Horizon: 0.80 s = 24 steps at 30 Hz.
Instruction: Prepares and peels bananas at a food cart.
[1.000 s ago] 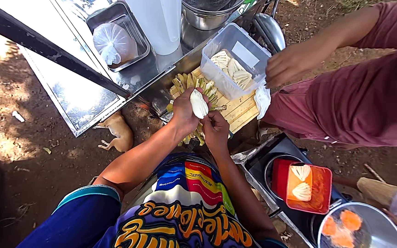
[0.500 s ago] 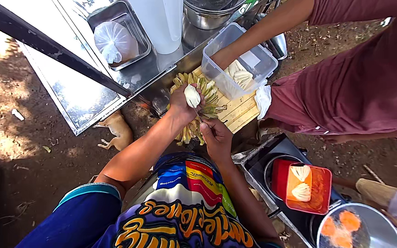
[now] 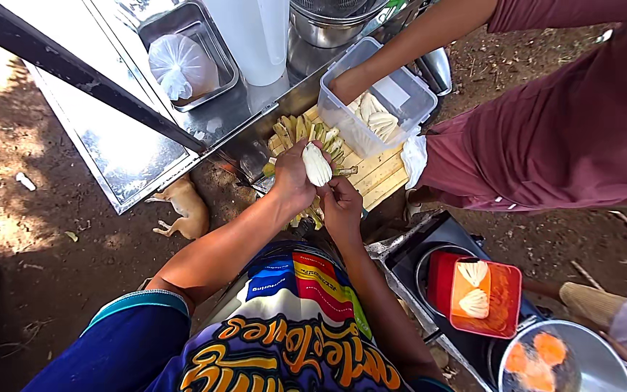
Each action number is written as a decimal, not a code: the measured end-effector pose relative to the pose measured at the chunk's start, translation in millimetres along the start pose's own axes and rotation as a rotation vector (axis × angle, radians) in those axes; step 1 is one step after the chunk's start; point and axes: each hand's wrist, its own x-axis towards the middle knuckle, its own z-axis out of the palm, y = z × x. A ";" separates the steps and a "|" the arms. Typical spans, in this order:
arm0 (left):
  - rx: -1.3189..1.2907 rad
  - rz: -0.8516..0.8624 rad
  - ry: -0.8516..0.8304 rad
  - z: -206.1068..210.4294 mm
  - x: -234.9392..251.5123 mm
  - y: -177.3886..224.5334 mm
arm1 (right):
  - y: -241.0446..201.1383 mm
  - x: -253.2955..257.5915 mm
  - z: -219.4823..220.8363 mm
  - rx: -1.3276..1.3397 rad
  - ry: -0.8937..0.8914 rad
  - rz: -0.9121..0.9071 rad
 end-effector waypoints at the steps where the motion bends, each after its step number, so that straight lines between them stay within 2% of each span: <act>1: 0.003 0.013 0.008 0.1 0.3 -0.8 | 1.3 0.6 1.3 -0.002 0.009 0.016; 6: 0.010 0.014 0.061 -6.3 17.6 -5.8 | 7.1 2.8 1.8 -0.036 -0.022 0.113; 8: 0.015 0.037 0.081 -10.2 26.9 -5.8 | 6.7 0.2 -2.6 0.011 -0.059 0.075; 10: 0.058 0.130 0.063 -13.5 31.5 -3.6 | 4.1 -6.4 -6.6 0.063 -0.075 0.004; 12: 0.160 0.272 -0.031 -18.3 35.1 -3.1 | 1.2 -10.2 -7.7 0.084 -0.078 0.018; 14: 0.268 0.378 -0.190 -21.9 37.1 -4.4 | -1.1 -5.0 -7.4 0.103 -0.084 0.137; 17: 0.379 0.426 -0.475 -29.2 37.9 -8.9 | -5.4 5.0 -7.8 0.101 -0.051 0.231; 19: 0.480 0.406 -0.598 -34.9 38.6 -8.1 | -10.5 7.3 -11.6 -0.076 0.028 0.161; 20: 0.534 0.376 -0.619 -36.6 37.9 -5.8 | -9.8 8.4 -12.8 -0.191 0.073 0.064; 22: 0.569 0.272 -0.512 -33.6 30.1 -3.1 | -6.4 11.4 -17.7 -0.405 0.082 -0.203; 24: 0.467 0.119 -0.317 -26.7 19.6 -2.7 | -7.9 11.3 -18.7 -0.453 0.040 -0.367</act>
